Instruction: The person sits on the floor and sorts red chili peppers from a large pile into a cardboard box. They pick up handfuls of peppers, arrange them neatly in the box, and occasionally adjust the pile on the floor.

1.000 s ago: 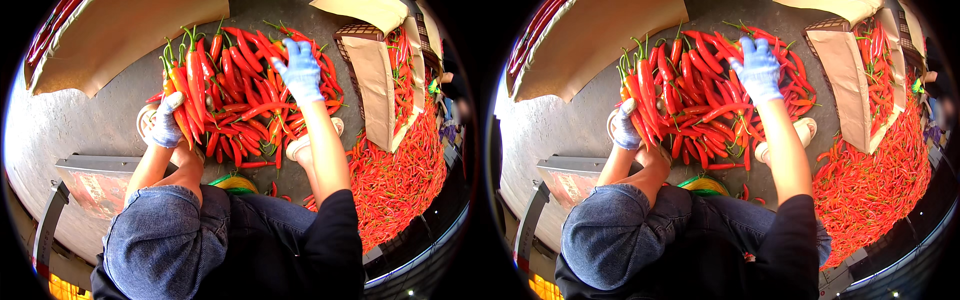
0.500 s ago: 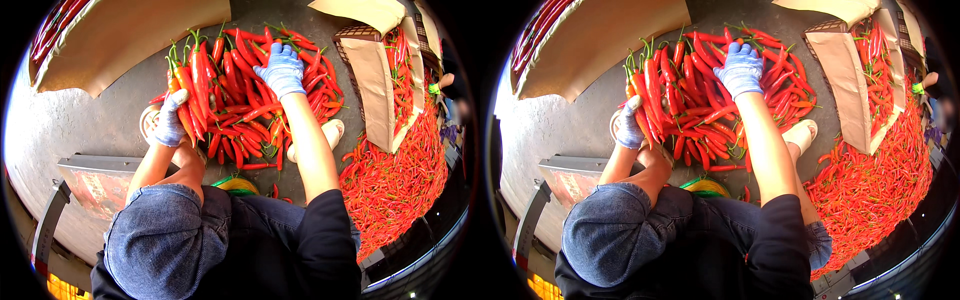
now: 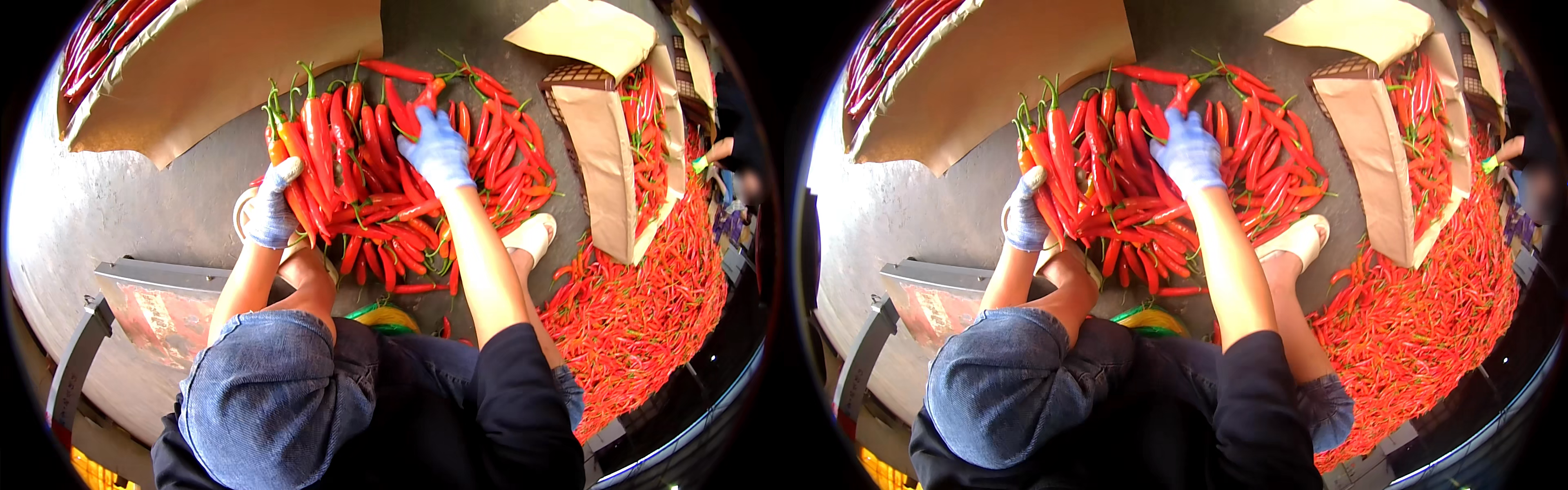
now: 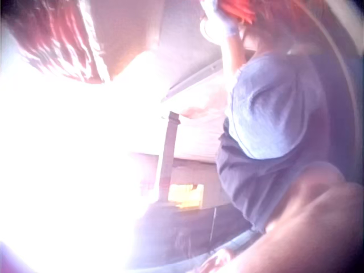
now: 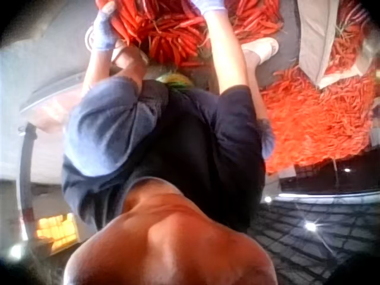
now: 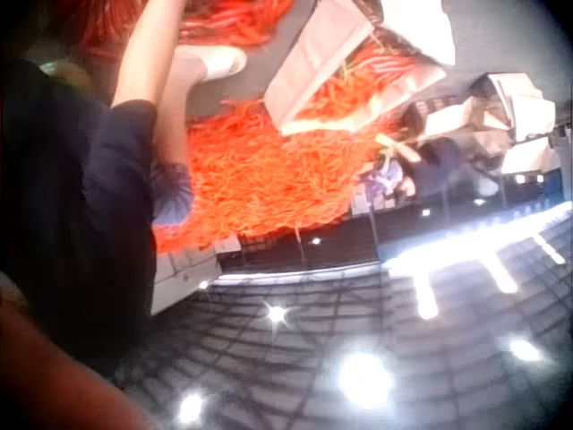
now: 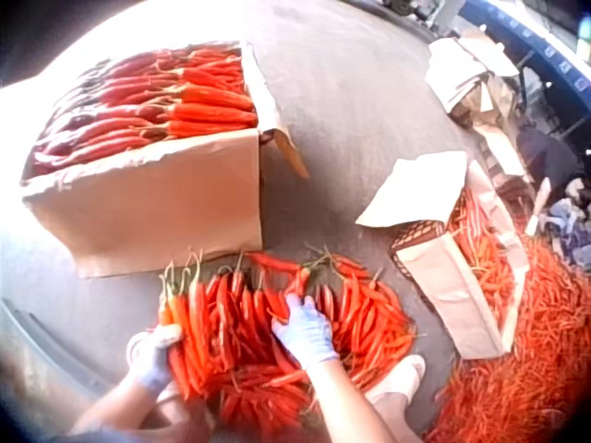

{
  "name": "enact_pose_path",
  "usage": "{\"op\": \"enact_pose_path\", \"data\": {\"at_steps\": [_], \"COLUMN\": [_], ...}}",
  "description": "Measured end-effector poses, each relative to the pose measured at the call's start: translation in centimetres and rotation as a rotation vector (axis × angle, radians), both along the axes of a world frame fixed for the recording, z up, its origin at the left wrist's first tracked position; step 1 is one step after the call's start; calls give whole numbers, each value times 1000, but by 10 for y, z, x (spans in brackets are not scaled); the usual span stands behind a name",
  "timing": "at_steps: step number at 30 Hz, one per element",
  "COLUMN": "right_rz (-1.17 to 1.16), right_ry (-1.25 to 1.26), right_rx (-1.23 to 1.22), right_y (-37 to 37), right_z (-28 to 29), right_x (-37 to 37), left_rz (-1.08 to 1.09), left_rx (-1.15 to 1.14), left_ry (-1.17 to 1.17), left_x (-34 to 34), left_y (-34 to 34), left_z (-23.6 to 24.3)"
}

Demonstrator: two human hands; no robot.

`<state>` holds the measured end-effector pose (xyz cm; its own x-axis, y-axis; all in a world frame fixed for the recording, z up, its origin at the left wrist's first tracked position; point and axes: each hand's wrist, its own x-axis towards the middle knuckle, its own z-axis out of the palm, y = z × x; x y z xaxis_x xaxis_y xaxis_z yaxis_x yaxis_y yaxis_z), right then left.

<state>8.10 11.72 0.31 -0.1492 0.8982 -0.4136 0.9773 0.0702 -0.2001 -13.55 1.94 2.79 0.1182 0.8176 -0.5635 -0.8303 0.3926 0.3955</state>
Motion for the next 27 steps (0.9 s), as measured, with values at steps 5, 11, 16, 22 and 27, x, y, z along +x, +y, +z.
{"op": "enact_pose_path", "data": {"at_steps": [5,11,16,22,27], "right_rz": [-589,212,-207,-498,-125], "right_ry": [882,-465,-32,415,318], "right_rx": [-42,36,-62,-48,109], "right_y": [-7,-29,49,73,73], "right_z": [60,66,38,-38,-5], "right_x": [41,112,28,20,-38], "left_rz": [3,20,-14,24,19], "left_rx": [-138,-44,-84,-40,-63], "left_ry": [41,95,53,185,168], "left_x": [-7,-4,-4,-19,-27], "left_y": [-7,-1,1,-2,0], "left_z": [-2,3,3,3,3]}}
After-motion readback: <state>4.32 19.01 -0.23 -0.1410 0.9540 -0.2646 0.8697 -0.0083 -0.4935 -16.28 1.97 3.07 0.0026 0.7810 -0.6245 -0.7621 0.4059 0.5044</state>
